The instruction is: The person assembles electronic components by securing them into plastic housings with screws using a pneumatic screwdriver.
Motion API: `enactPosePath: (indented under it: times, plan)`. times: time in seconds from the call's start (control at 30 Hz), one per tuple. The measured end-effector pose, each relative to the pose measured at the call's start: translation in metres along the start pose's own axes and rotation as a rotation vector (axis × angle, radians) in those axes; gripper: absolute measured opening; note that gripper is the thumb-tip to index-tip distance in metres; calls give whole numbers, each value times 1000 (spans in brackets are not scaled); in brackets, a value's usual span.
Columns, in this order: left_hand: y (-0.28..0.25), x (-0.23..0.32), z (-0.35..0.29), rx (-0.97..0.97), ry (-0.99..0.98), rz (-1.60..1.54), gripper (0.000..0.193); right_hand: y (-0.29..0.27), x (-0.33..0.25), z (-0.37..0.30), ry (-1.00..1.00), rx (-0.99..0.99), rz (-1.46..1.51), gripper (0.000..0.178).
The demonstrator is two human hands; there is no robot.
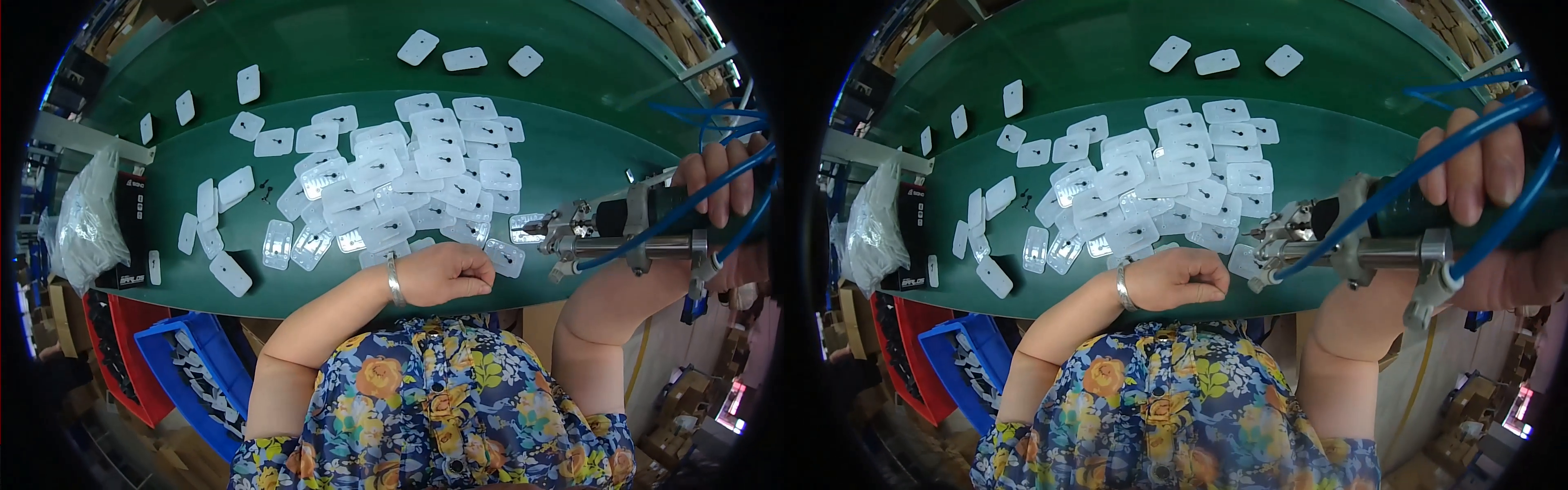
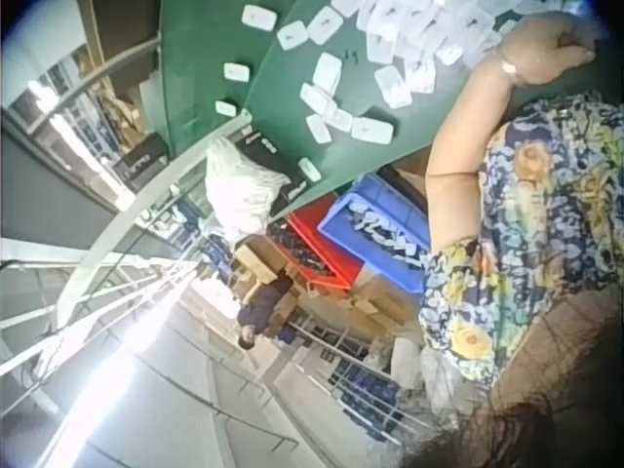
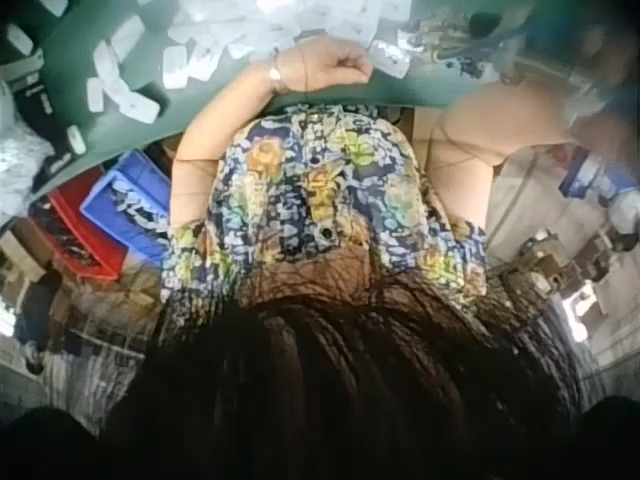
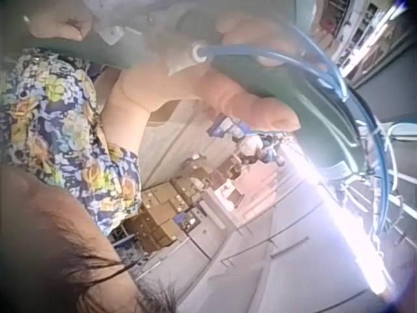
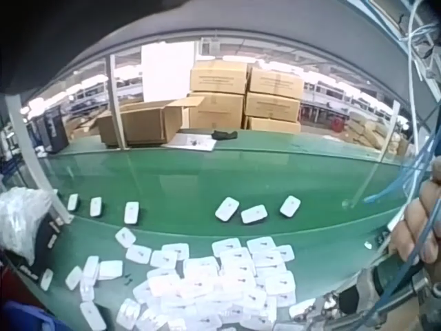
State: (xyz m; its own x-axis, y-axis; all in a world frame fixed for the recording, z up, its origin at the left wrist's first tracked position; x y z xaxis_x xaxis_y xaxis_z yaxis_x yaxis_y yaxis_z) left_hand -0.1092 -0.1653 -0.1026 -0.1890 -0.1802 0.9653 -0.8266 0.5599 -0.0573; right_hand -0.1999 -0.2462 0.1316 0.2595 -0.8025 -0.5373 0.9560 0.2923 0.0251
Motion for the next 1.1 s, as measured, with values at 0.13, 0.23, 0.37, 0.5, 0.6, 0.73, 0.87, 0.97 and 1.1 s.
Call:
enactPosePath:
  times: [0.13,0.23,0.37,0.5,0.6,0.73,0.87,0.97,1.1]
  plan:
    - [-4,-16,-6,37,-57,-317,8,8,-1,-1,6,21,-3,68]
    - [-7,-30,-9,88,-80,-705,9,6,-9,2,-14,68,-179,68]
    - [-4,-35,-8,50,-36,-1093,10,1,-3,-1,38,88,30,68]
    - [-3,-35,-4,25,-22,-1236,11,-11,8,-4,101,142,258,68]
    - [1,-41,0,7,-51,-1370,11,7,15,13,155,-479,902,26]
    - [4,-47,5,44,-101,-1477,11,-3,16,14,167,-457,888,24]
    - [7,-43,8,0,-106,-1487,12,-6,17,15,177,-427,888,23]
    - [9,-41,10,11,-131,-1490,13,-8,20,14,186,-404,893,21]
    - [11,-36,12,-4,-99,-1509,14,-8,23,12,201,-376,904,19]
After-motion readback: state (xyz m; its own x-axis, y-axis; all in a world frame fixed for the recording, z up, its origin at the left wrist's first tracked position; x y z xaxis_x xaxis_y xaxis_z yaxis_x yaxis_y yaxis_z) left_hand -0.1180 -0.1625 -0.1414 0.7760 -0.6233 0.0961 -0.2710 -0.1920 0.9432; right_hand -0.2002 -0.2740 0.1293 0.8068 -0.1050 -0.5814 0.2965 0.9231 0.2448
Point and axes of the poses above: each hand's wrist, its own z-axis towards the middle knuckle, its own y-axis out of the palm, x = y × z, the point moved 8 cm from there along z, towards the middle knuckle, and after that the axes turned 13 degrees about -y, right-handed, at the moved point
